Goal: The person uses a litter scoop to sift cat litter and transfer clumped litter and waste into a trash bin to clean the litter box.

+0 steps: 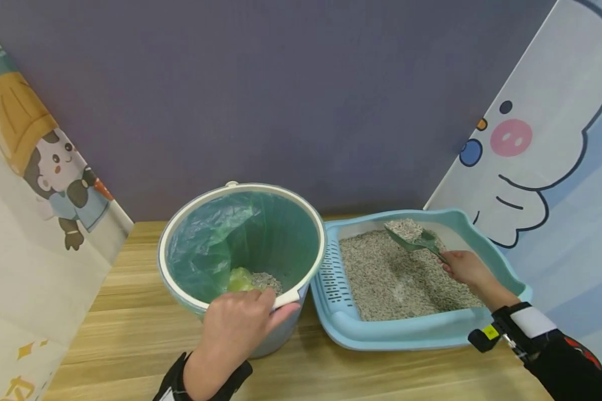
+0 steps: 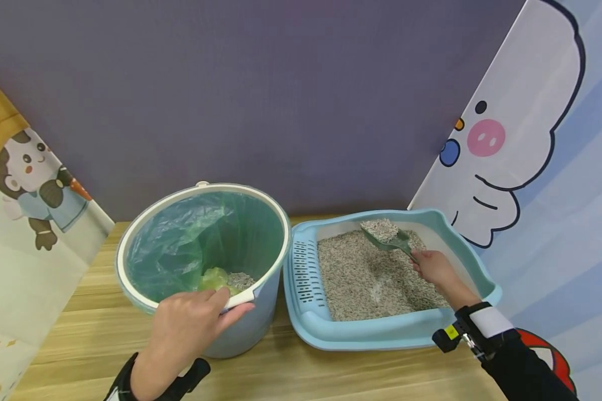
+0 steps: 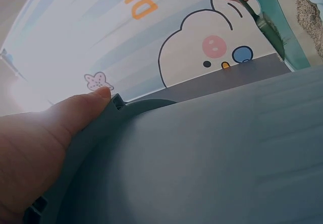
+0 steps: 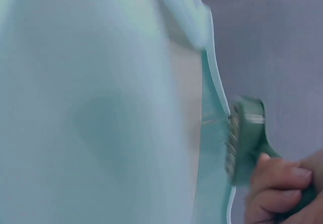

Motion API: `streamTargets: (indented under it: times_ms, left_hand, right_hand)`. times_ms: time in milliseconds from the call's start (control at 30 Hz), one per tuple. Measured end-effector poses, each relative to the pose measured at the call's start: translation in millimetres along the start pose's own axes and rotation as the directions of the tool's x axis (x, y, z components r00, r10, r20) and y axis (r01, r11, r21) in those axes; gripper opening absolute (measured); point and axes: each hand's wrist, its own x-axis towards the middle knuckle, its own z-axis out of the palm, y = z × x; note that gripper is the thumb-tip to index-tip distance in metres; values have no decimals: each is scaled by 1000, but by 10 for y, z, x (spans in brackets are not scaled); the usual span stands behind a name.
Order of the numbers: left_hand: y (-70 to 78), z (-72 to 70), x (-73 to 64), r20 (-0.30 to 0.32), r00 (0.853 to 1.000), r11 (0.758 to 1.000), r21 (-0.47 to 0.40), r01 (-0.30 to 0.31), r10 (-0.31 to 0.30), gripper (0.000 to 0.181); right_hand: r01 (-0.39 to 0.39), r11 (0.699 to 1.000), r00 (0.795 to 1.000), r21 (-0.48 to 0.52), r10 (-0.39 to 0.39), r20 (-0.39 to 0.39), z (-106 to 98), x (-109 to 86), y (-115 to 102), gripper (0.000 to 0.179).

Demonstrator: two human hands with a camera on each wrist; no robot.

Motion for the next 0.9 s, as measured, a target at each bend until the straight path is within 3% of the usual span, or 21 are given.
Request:
streamTargets:
  times_ms: [167, 367, 467, 600, 633, 733, 833, 867, 900]
  left_hand:
    - [-4, -5, -1, 13, 1000, 1000, 1, 3, -3, 59]
    - [1, -7, 2, 23, 1000, 1000, -2, 3, -3, 59]
    - [4, -3, -1, 28, 1000, 1000, -5, 0, 0, 59]
    - [6, -2, -3, 31, 1000, 1000, -4, -2, 2, 59]
    - [5, -2, -3, 31, 1000, 1000, -5, -2, 2, 59]
    - [3, -3, 3, 28, 1000, 1000, -4, -4, 4, 59]
    - [-1, -4, 6, 31, 1000, 1000, -6, -3, 4, 58]
    - [-2, -3, 8, 29, 1000, 1000, -6, -5, 5, 58]
    - [-2, -3, 8, 30, 1000, 1000, -7, -5, 5, 58]
  right_hand:
    - [0, 998, 987, 60, 10, -162, 209, -108, -5, 50]
    - [25, 993, 951, 116, 12, -310, 348, -125, -16, 50]
    - [53, 988, 924, 146, 6, -382, 393, -115, -40, 49]
    - [147, 973, 869, 176, -42, -494, 438, -83, -41, 51]
    - [227, 949, 851, 221, -83, -518, 443, -20, 41, 48]
    - [295, 932, 814, 212, -129, -567, 456, 67, 142, 51]
    - [335, 921, 791, 200, -159, -591, 452, 293, 403, 47]
    - [297, 940, 783, 166, -140, -607, 456, 342, 445, 50]
    - [316, 934, 771, 168, -149, -619, 457, 440, 559, 47]
